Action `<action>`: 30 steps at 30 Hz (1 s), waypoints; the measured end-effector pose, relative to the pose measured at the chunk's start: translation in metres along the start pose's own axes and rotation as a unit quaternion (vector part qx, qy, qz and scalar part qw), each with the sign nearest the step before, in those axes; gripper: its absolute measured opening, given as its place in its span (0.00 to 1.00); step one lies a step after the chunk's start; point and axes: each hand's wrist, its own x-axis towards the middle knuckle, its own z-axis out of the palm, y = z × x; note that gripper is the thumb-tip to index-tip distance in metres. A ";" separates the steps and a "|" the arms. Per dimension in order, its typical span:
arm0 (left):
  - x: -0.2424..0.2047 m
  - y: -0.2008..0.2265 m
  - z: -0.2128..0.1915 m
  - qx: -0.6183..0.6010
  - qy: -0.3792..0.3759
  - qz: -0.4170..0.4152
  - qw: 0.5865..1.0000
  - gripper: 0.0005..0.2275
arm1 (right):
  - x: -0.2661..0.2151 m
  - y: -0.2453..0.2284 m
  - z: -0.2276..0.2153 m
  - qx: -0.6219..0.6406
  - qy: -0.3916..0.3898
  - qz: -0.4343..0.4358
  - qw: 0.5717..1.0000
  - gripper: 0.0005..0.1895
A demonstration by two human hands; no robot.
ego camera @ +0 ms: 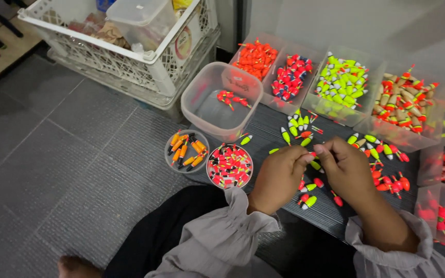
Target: The person sits on the floor and assembles small fishing lures by hand. They pick up a yellow float and a red bobber, attach them together, and place the finished item into a clear plastic container. The workspace includes several bins of colorful components.
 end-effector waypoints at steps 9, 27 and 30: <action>0.000 -0.004 0.002 0.008 -0.030 0.019 0.999 0.06 | -0.001 -0.006 -0.003 -0.054 -0.030 0.018 0.998 0.16; 0.003 0.003 -0.004 0.011 -0.076 0.035 0.996 0.12 | -0.007 -0.001 -0.005 -0.088 -0.006 -0.021 0.996 0.16; 0.002 -0.001 -0.001 0.032 -0.071 0.044 0.996 0.11 | -0.007 -0.004 -0.005 -0.114 -0.013 -0.014 0.993 0.19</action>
